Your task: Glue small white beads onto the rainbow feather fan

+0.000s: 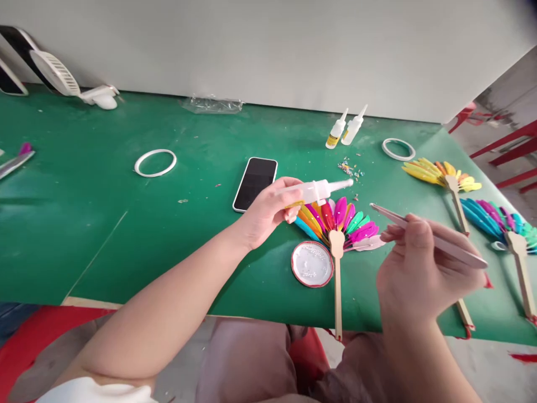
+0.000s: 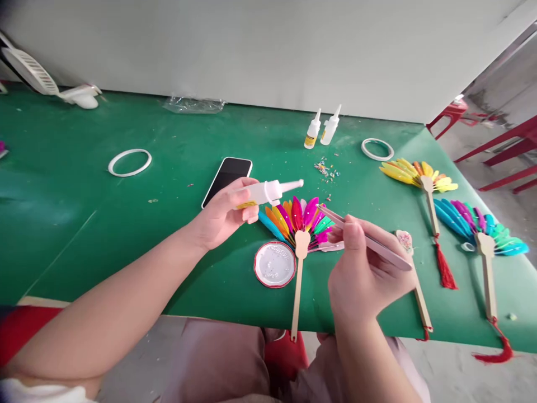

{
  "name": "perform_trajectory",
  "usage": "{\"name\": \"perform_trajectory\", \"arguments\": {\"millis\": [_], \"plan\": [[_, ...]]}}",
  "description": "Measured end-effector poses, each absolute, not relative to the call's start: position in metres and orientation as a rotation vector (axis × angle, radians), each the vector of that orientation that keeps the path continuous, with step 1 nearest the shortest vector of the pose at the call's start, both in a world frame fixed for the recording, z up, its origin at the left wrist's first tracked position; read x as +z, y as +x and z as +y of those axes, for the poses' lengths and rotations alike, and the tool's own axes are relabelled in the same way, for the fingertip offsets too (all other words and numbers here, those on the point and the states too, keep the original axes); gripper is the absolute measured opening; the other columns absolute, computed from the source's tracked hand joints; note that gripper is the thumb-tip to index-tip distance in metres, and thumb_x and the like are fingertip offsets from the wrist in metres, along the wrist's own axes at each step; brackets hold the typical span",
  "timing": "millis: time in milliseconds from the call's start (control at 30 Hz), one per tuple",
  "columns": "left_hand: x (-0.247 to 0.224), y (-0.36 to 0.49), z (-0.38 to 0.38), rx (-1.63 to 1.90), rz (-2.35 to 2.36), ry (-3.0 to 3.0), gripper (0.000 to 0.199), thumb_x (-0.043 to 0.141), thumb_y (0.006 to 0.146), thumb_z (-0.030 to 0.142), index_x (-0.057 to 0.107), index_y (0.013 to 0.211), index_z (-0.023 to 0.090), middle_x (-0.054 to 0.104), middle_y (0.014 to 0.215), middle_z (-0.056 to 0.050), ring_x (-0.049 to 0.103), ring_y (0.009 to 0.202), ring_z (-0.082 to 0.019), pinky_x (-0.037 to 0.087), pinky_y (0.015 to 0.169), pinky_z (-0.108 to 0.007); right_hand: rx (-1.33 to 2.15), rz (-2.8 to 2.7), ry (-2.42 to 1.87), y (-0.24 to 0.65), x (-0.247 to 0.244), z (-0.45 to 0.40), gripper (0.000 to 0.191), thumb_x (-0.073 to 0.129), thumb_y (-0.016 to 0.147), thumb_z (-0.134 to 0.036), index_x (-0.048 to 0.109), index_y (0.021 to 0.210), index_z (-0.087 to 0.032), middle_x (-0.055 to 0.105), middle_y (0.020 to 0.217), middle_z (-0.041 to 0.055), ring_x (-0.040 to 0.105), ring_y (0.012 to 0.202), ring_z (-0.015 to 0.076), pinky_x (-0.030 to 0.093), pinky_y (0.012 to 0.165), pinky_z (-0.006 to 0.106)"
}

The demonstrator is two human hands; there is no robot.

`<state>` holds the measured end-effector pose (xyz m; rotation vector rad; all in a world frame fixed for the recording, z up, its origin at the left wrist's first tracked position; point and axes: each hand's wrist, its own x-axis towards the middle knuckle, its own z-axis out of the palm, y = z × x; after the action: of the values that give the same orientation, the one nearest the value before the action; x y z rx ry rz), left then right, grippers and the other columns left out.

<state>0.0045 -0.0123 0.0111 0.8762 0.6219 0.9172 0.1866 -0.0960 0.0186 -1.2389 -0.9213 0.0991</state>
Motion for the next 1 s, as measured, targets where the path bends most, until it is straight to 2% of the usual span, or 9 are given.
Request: {"name": "perform_trajectory", "arguments": {"millis": [100,233,333,467,600,833,1000], "plan": [[0.012,0.001,-0.007,0.996,0.646,0.893,0.033,0.078,0.065,0.037,0.063,0.087,0.017,0.049,0.064,0.004,0.038,0.052,-0.002,0.032,0.051,-0.019,0.172,-0.774,-1.095,0.181,0.015,-0.095,0.008,0.074,0.072,-0.020,0.070,0.074,-0.014,0.065,0.057,-0.0018,0.061,0.046,0.0136,0.048,0.045,0.029],[0.010,-0.003,-0.001,1.047,0.684,1.055,0.043,0.078,0.058,0.052,0.063,0.071,0.014,0.051,0.061,0.002,0.039,0.052,-0.004,0.032,0.050,-0.021,0.292,-0.795,-1.050,0.178,0.012,-0.097,0.004,0.073,0.072,-0.017,0.071,0.075,-0.014,0.065,0.057,-0.0021,0.062,0.046,0.0125,0.048,0.045,0.027],[0.009,-0.005,-0.001,1.147,0.787,1.191,0.049,0.070,0.063,0.061,0.056,0.062,0.015,0.048,0.057,0.002,0.041,0.052,-0.006,0.032,0.050,-0.022,0.366,-0.780,-1.043,0.179,0.011,-0.098,0.004,0.073,0.073,-0.018,0.071,0.075,-0.015,0.066,0.059,-0.0017,0.062,0.048,0.0118,0.049,0.045,0.026],[0.010,-0.008,-0.007,1.226,0.933,1.525,0.038,0.065,0.074,0.053,0.055,0.065,0.017,0.049,0.058,0.002,0.040,0.050,-0.006,0.030,0.047,-0.021,0.438,-0.754,-1.092,0.179,0.009,-0.098,0.007,0.074,0.072,-0.021,0.071,0.072,-0.015,0.065,0.057,-0.0015,0.061,0.049,0.0114,0.049,0.046,0.026],[0.012,-0.011,-0.013,1.383,1.067,1.845,0.037,0.067,0.075,0.044,0.049,0.058,0.017,0.042,0.054,0.003,0.035,0.051,-0.006,0.025,0.047,-0.023,0.500,-0.741,-1.136,0.175,0.004,-0.098,0.009,0.076,0.071,-0.024,0.072,0.073,-0.016,0.066,0.058,-0.0009,0.061,0.049,0.0117,0.050,0.047,0.026],[0.015,-0.008,-0.012,1.396,1.015,1.574,0.036,0.064,0.076,0.050,0.055,0.062,0.018,0.048,0.055,0.002,0.043,0.049,-0.006,0.031,0.043,-0.020,0.610,-0.795,-1.139,0.163,-0.003,-0.101,0.007,0.075,0.072,-0.024,0.071,0.073,-0.018,0.066,0.058,-0.0013,0.061,0.051,0.0119,0.051,0.047,0.027],[0.016,-0.004,-0.007,1.468,0.934,1.301,0.043,0.065,0.075,0.052,0.048,0.056,0.017,0.040,0.052,0.004,0.035,0.044,-0.004,0.026,0.041,-0.020,0.624,-0.837,-1.155,0.160,-0.008,-0.103,0.005,0.074,0.073,-0.023,0.071,0.074,-0.018,0.067,0.059,-0.0010,0.061,0.050,0.0117,0.052,0.047,0.026]]}}
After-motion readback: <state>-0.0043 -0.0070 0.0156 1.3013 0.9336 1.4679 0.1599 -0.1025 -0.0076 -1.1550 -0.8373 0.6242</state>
